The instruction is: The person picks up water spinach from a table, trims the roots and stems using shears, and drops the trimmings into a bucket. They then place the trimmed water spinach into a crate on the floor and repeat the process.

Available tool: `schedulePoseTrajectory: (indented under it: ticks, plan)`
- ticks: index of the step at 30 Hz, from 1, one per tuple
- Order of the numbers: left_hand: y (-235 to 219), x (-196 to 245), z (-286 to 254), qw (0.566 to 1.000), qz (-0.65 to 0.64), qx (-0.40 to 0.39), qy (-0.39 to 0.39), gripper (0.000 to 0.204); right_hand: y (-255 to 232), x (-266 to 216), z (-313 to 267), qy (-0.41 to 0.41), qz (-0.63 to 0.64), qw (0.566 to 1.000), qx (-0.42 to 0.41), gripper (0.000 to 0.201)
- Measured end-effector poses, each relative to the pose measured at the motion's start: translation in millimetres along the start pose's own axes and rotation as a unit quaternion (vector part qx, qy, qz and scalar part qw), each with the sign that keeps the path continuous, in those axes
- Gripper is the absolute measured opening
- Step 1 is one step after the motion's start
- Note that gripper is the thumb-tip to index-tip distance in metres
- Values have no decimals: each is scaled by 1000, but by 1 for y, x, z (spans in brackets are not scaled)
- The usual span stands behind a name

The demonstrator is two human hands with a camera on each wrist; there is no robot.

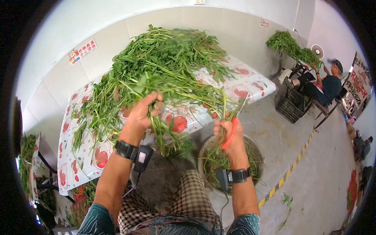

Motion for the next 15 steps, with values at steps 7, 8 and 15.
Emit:
schedulePoseTrajectory:
  ticks: [7, 8, 15]
  plan:
    - [45, -31, -38, 994, 103, -20, -5, 14, 15, -5, -11, 30, -22, 999, -29, 37]
    - [53, -44, -39, 992, 126, -14, -14, 14, 20, -4, -14, 38, -27, 998, -37, 37]
    - [83, -88, -33, 983, 117, -92, -106, 22, 35, 11, -35, 100, -42, 986, -124, 33]
Point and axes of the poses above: each hand's wrist, its own z-axis towards the middle knuckle, its own y-axis out of the palm, x = y × z, the point moved 3 cm from there along z, towards the middle knuckle, and after that the axes turned 9 degrees about z, right-handed, at the moved point
